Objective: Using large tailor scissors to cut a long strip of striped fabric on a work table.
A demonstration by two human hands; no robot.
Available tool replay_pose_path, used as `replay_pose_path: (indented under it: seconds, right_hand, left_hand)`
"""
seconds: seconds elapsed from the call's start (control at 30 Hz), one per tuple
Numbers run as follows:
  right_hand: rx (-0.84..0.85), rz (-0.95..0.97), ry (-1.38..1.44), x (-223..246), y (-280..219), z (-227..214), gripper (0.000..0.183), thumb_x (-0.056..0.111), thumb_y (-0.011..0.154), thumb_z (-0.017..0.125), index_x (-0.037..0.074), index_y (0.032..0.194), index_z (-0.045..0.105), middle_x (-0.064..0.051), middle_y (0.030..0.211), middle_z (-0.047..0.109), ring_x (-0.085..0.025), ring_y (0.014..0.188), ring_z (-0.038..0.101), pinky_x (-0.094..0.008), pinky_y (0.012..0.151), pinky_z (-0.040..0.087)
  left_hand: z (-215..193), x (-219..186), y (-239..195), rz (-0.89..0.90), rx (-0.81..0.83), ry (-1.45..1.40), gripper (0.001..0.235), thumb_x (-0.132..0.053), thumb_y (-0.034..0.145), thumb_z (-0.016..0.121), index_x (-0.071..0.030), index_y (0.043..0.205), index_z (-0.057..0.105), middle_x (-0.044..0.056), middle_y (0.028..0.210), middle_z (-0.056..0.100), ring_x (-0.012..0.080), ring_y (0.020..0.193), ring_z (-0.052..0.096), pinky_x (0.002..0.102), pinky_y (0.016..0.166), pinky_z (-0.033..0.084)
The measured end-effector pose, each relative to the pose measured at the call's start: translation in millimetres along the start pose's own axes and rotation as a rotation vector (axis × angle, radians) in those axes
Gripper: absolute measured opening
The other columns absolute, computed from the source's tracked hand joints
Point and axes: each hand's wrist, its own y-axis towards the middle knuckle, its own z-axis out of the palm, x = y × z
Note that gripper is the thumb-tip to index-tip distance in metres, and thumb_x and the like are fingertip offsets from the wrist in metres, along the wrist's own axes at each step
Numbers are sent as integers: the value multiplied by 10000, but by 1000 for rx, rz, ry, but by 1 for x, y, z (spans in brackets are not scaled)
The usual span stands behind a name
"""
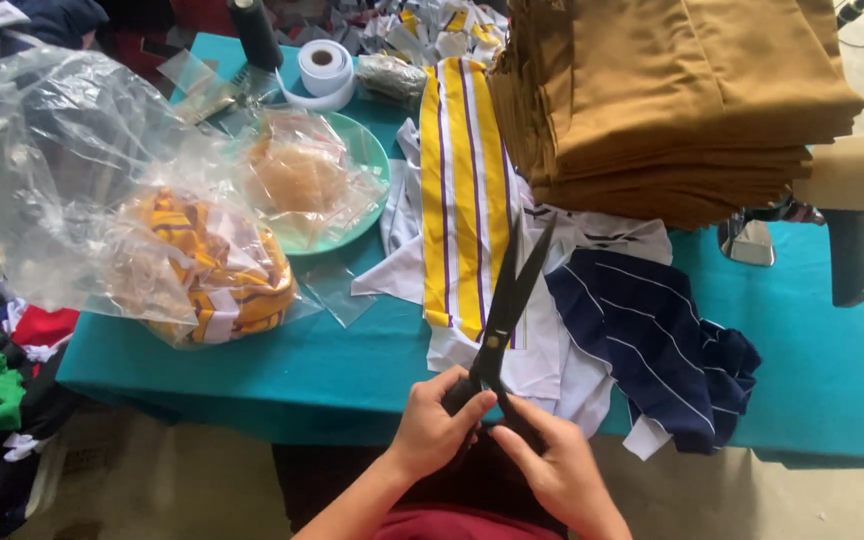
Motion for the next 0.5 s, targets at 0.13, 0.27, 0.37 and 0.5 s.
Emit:
replay_pose_path:
  seconds: [0.13,0.27,0.37,0.5]
  right_hand:
    - [-123,25,-58,0,-12,-20,275,174,811,799,106,1073,845,6,943,909,-69,822,812,-223,745,625]
    - [-157,-157,-326,-9,-22,-12,307,200,806,786,124,1104,791,14,949,876,-97,763,821,-247,691,608]
    - [-128,-305,-431,-15,-24,7,343,193,831,775,88,1156,749,-53,1042,841,-188,880,836,-317,789,631]
    - [-27,-200,-254,15,-24,29,543,417,800,845,118,1242,738,-8,1044,864,-114,843,841,-279,709,630]
  left_hand:
    - [-11,1,3,-11,108,-8,305,-355,922,727,-64,917,635,82,660,675,171,503,675,261,477,587]
    - [-17,-3,13,2,206,84,355,-459,922,669,-121,1025,638,21,888,678,129,800,624,277,706,537]
    - [-6,-9,26,-69,122,-84,482,-378,888,691,-79,1251,585,59,1019,710,152,939,675,277,761,580]
    - [7,-8,26,-118,-209,-267,236,-199,895,748,-63,1027,608,79,559,593,180,459,568,311,512,511]
